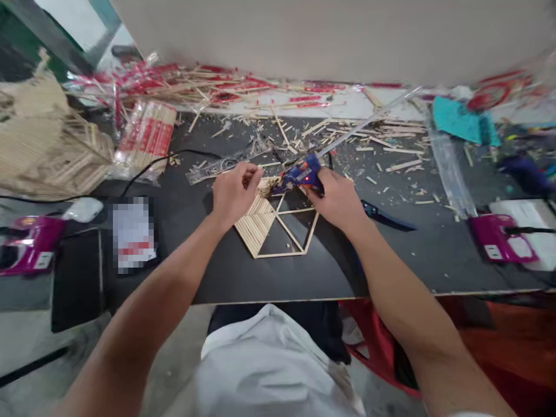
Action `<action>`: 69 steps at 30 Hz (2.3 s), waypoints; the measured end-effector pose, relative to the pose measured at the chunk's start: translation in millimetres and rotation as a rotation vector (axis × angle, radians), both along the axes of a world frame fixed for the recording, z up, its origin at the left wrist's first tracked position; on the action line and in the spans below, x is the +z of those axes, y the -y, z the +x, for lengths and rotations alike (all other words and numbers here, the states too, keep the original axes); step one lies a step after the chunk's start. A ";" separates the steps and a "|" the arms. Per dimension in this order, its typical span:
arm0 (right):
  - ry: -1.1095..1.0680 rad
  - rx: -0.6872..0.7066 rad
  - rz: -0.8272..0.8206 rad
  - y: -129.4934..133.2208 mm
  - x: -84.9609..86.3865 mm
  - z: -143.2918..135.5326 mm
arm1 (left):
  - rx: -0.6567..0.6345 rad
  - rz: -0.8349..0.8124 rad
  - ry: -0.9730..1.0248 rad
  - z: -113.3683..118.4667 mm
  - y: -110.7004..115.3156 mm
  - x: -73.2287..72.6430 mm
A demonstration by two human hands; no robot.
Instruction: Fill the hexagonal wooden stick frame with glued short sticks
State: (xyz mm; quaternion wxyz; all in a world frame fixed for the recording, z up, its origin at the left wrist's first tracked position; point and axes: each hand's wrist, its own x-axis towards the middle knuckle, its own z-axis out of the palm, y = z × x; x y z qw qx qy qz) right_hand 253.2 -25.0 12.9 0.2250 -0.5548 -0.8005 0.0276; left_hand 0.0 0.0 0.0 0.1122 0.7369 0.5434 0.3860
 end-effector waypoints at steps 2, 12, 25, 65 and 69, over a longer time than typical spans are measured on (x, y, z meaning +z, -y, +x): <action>-0.010 0.000 0.009 0.4 -0.7 0.2 | 0.008 -0.014 -0.003 -0.3 0.2 0.0; -0.026 0.009 0.014 1.3 -1.1 1.9 | 0.019 -0.029 0.020 2.1 -0.1 3.2; -0.017 0.008 0.040 0.6 -2.0 2.1 | 0.014 -0.026 0.029 1.8 -0.5 3.4; 0.038 -0.144 0.079 4.8 14.4 26.4 | 0.030 -0.029 0.022 1.4 0.4 6.3; 0.050 -0.138 0.104 5.6 14.8 26.4 | 0.037 -0.031 0.017 1.7 0.1 6.9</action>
